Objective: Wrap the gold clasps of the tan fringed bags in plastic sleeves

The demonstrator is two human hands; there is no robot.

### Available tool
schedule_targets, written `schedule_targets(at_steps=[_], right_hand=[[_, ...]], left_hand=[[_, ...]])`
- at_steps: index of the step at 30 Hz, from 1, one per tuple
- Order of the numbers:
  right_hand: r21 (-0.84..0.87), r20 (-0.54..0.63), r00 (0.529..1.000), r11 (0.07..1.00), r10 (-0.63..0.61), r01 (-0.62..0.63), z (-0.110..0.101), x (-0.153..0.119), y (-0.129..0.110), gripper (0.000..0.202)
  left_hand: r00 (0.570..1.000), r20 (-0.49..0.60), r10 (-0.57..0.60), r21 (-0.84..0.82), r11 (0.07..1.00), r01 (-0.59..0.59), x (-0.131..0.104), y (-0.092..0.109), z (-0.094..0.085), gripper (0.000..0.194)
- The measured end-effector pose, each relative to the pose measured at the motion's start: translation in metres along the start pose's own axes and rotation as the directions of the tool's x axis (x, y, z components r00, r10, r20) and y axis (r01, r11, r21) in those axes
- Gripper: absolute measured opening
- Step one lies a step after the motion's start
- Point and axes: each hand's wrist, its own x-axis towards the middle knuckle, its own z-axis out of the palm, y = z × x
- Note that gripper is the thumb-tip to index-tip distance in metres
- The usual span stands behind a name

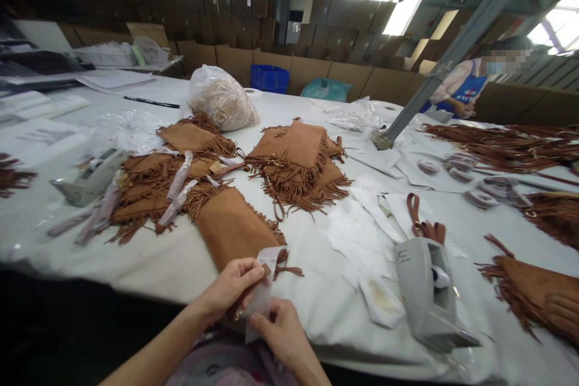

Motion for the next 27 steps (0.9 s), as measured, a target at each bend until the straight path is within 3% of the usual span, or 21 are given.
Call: schedule_targets(at_steps=[4, 10, 13, 16, 18, 22, 27], right_hand=[[0.039, -0.015, 0.997, 0.997, 0.072, -0.071, 0.002, -0.002, 0.005, 0.043], [0.358, 0.037, 0.992, 0.926, 0.118, -0.123, 0.007, -0.005, 0.007, 0.045], [0.496, -0.106, 0.977, 0.862, 0.185, -0.109, 0.003, -0.003, 0.001, 0.04], [0.645, -0.266, 0.921, 0.762, 0.284, -0.049, -0.004, 0.0, -0.008, 0.03], [0.709, -0.309, 0.897, 0.706, 0.316, -0.004, -0.007, 0.002, -0.013, 0.029], [0.722, -0.312, 0.899, 0.692, 0.306, 0.015, -0.006, 0.005, -0.019, 0.028], [0.692, -0.305, 0.923, 0.721, 0.237, 0.043, 0.0, 0.006, -0.025, 0.023]], left_hand=[[1.0, -0.015, 0.013, 0.002, 1.0, -0.013, 0.005, -0.001, -0.002, 0.046], [0.999, -0.022, 0.029, 0.031, 0.999, -0.028, 0.011, -0.005, -0.002, 0.045], [0.989, -0.11, 0.094, 0.076, 0.993, -0.086, 0.01, -0.007, -0.009, 0.042], [0.972, -0.177, 0.157, 0.146, 0.981, -0.132, -0.001, -0.009, -0.017, 0.04], [0.963, -0.196, 0.183, 0.19, 0.971, -0.146, -0.012, -0.011, -0.018, 0.038], [0.959, -0.171, 0.227, 0.326, 0.931, -0.162, -0.032, -0.017, -0.009, 0.035], [0.946, -0.162, 0.282, 0.403, 0.894, -0.197, -0.036, -0.018, -0.002, 0.031]])
